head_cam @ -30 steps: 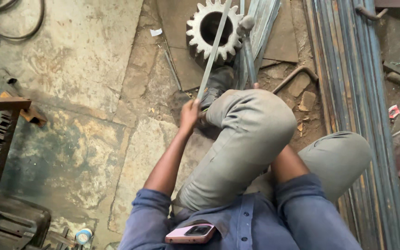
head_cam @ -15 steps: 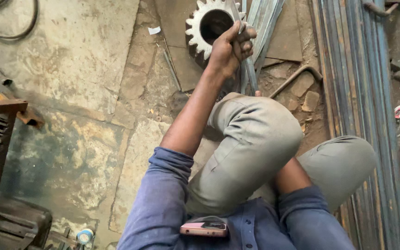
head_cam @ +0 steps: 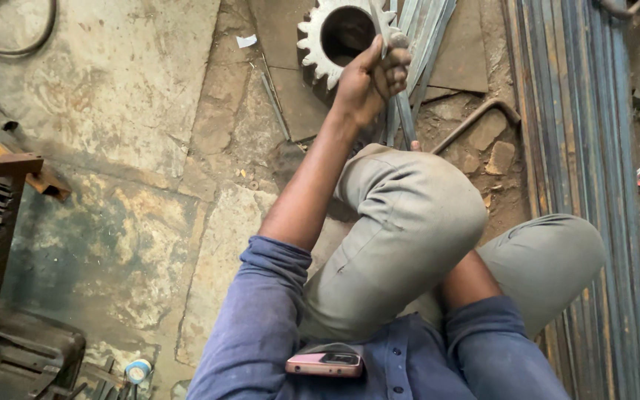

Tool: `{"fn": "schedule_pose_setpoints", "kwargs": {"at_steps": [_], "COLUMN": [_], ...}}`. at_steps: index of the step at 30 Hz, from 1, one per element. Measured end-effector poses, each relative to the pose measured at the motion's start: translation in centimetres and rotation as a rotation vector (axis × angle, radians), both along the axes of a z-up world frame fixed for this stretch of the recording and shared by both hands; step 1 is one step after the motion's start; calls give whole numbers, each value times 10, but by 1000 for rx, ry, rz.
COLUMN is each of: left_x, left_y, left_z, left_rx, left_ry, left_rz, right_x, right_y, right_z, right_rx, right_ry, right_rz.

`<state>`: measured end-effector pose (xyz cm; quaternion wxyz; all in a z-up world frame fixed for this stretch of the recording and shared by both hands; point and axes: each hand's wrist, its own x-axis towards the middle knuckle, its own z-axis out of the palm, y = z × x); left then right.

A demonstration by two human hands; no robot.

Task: The person sits on the floor of a workshop and repeatedly strikes a metal rod with a hammer. The rod is positioned against a large white gear-like object used as a makeshift anvil. The person adjusts the rod's position between strikes to work on different sections.

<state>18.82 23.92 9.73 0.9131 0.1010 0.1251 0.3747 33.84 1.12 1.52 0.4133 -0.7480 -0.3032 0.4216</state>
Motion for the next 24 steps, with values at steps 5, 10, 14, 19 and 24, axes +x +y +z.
{"fn": "schedule_pose_setpoints", "kwargs": {"at_steps": [5, 10, 14, 19, 24], "left_x": [-8, -21, -32, -37, -54], "left_y": [-31, -54, -71, -80, -93], "left_z": [-48, -119, -165, -191, -175], "left_rx": [-203, -331, -260, 281, 475], "left_ry": [249, 550, 672, 1359, 1673], "left_rz": [-63, -164, -171, -136, -298], "right_x": [-3, -12, -17, -14, -13], "right_y": [2, 2, 7, 2, -27], "right_z": [-5, -12, -13, -10, -5], "right_rx": [-1, -12, -9, -7, -32], "right_ry": [-8, -15, -14, -6, 4], "right_rz": [14, 49, 63, 53, 43]}}
